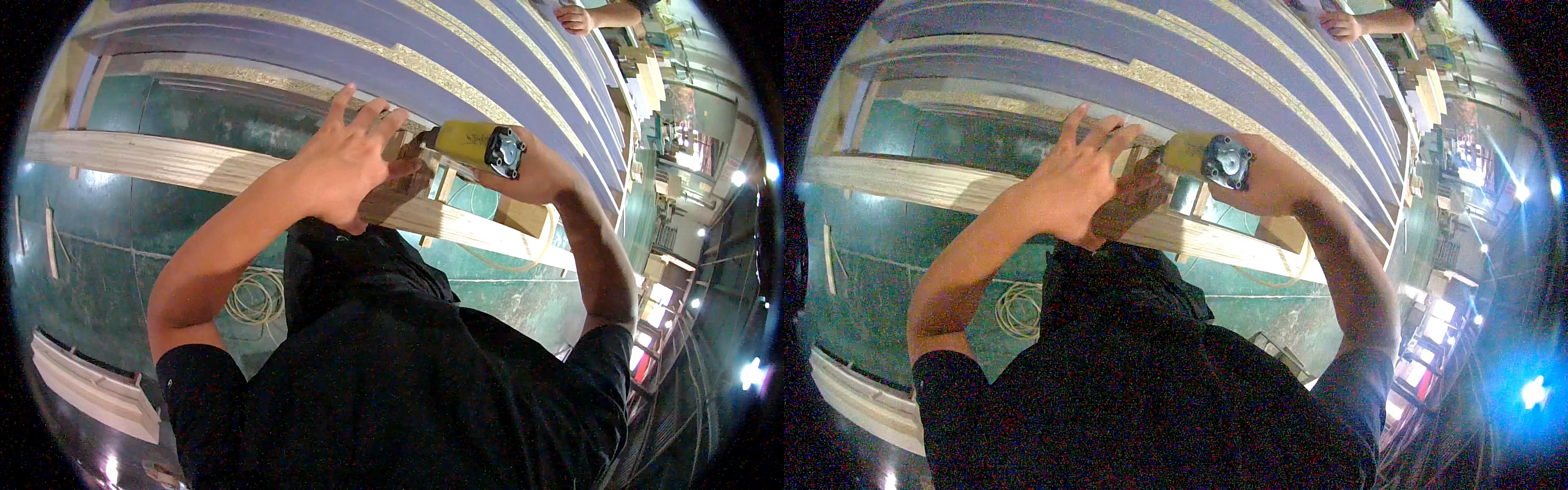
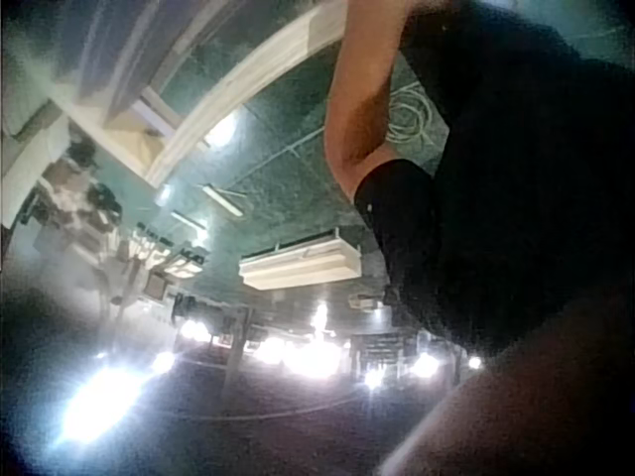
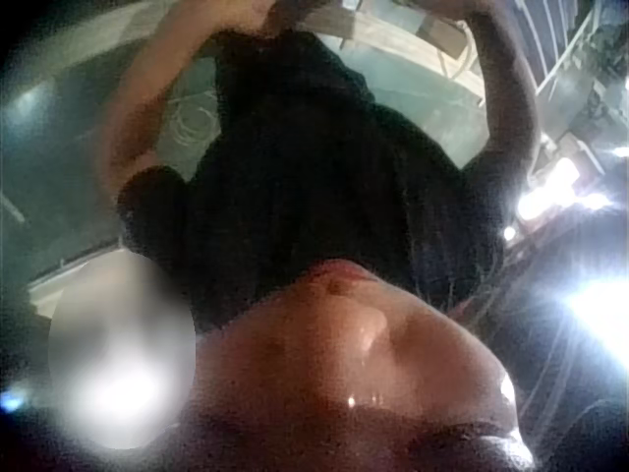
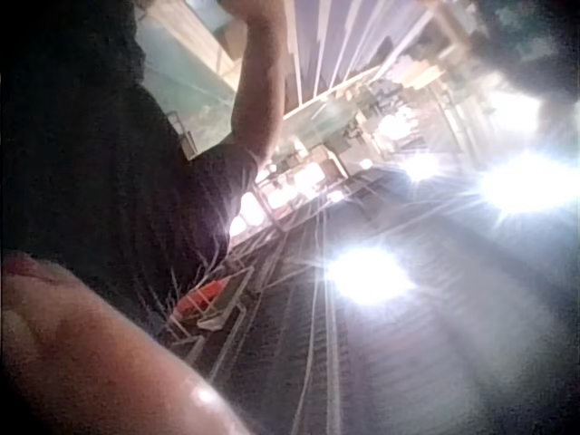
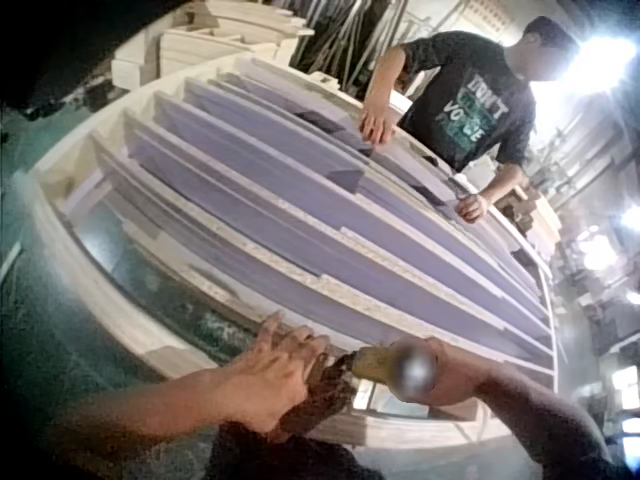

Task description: The person uses a nail gun to attach wooden slats to a large curved wooden frame. They walk to a table to reload the nail gun with nails from a container, then return to the frame to continue nailing. The person also picks up a long wooden plank from the floor and places it onto the frame structure.

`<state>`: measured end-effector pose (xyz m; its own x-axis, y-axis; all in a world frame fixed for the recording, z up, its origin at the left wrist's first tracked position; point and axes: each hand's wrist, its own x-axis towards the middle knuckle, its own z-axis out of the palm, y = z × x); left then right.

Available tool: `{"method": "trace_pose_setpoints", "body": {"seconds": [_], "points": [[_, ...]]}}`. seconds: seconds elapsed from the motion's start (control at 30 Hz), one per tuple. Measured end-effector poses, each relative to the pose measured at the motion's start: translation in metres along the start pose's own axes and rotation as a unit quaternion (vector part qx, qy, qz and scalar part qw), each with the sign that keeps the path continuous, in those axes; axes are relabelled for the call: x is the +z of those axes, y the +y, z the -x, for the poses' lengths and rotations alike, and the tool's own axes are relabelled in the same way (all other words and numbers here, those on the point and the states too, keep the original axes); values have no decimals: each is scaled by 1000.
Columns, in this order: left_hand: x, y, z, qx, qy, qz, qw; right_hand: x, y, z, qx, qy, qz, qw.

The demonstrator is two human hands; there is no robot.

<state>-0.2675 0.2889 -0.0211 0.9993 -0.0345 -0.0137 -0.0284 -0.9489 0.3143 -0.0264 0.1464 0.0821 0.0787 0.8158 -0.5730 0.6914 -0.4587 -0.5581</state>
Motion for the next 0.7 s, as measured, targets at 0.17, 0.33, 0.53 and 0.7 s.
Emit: {"method": "trace_pose_setpoints", "body": {"seconds": [0.17,0.33,0.53,0.7], "points": [[1,2,1,-6,34,33,999,-4,-5,12,45,12,10,999],[-2,4,2,2,26,39,999,0,12,25,39,48,11,998],[2,4,2,12,47,33,998,11,19,57,109,77,62,989],[5,5,1,22,68,41,997,31,27,122,-18,123,92,988]]}}
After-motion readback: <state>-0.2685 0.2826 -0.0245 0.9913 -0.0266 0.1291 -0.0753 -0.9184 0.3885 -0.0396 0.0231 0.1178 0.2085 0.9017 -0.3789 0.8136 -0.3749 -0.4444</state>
